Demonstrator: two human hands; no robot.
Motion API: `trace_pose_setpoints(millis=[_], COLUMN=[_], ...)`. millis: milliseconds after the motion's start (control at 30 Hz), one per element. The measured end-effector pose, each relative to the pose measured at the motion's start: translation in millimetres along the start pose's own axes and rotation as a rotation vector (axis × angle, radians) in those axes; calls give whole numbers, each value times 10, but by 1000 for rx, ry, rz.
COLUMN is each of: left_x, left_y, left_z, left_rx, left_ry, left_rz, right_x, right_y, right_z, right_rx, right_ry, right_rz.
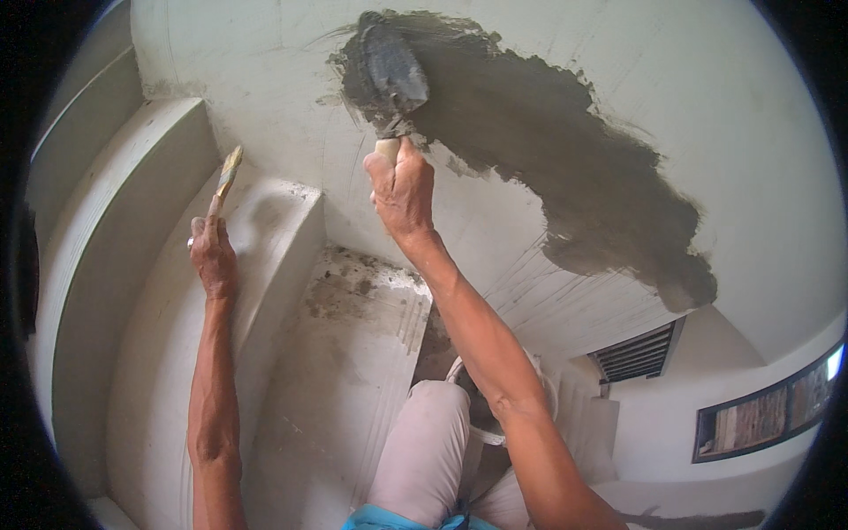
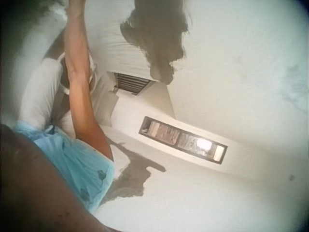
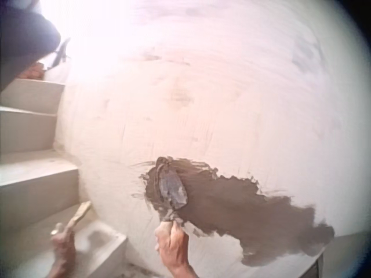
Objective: The person applies and smooths cement plaster onto a curved wall using a trowel and a brush. They repeatedly scoop plaster from a bucket and spread it across the surface, working on a single section throughout the clip.
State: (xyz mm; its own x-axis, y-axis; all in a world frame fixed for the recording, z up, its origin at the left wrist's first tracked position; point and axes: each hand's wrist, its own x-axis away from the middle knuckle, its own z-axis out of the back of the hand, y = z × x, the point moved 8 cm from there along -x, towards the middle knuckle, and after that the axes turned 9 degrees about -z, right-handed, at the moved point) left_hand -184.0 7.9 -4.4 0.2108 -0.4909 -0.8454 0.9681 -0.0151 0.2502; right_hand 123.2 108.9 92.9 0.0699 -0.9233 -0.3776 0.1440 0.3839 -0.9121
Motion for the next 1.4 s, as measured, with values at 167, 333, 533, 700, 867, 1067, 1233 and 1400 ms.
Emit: trace_pose_setpoints(millis=[167,333,533,700,867,1067,1233,1400], left_x=[5,-5,-24,-20,-18,8,-26,-8], left_y=[-12,-2,48,22,24,-14,28,9], left_z=[-14,42,33,2,9,8,-14,0], left_rx=[-7,-12,-15,24,15,-9,-15,20], left_ry=[-19,-33,-28,-37,-11,-20,-50,-53], left_rz=[-17,16,-1,23,-24,11,3,14], right_x=[-44,129,311,113,43,370,196,15], right_y=[-24,23,-121,-303,-213,-196,-337,-282], right_z=[207,563,648,360,608,864,452,505], right_rx=[-56,-161,-160,-81,-57,-113,-54,-47], right_ry=[20,76,112,-30,16,164,-13,-15], right_rz=[-32,-164,-179,-138,-163,-194,-178,-183])
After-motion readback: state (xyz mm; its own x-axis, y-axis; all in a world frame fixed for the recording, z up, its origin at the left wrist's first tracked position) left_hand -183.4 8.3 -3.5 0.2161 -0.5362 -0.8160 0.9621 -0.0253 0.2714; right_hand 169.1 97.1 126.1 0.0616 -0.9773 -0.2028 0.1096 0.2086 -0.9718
